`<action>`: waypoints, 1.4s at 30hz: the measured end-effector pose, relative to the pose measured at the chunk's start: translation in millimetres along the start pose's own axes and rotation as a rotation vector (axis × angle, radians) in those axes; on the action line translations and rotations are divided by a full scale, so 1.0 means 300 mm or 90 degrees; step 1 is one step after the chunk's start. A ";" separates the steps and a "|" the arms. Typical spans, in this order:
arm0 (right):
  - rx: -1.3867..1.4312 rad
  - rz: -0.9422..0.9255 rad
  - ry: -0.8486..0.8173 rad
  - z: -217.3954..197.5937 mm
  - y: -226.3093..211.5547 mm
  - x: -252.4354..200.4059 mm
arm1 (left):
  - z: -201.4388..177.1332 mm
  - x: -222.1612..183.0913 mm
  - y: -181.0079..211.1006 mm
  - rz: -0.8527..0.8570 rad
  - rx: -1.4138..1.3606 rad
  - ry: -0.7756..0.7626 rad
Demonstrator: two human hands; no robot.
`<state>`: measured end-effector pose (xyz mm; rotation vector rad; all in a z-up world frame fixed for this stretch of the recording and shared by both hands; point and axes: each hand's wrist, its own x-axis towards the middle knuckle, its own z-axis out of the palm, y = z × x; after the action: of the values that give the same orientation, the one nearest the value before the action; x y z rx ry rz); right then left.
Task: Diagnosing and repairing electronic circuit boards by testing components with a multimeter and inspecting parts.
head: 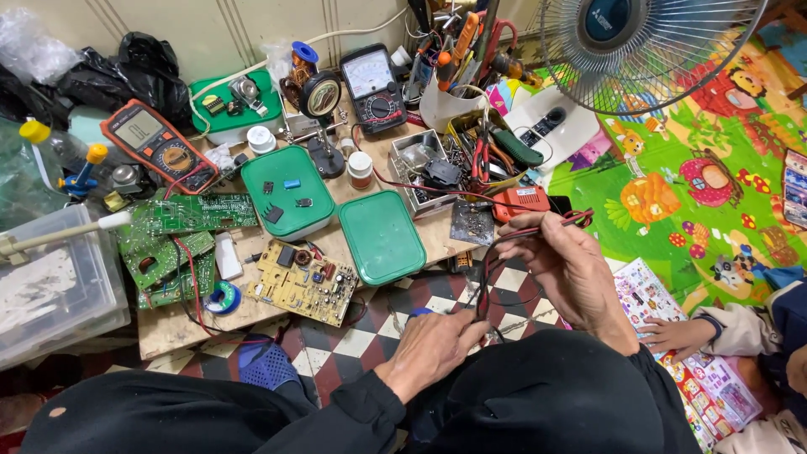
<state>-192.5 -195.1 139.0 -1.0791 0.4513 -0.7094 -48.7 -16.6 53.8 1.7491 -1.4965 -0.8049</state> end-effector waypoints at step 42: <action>0.039 -0.104 0.034 0.080 -0.108 0.052 | 0.078 0.036 -0.061 0.170 0.266 0.318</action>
<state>-175.8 -200.4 178.3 -1.0497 0.3874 -0.8925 -56.0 -28.0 25.4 1.8068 -1.5614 0.0946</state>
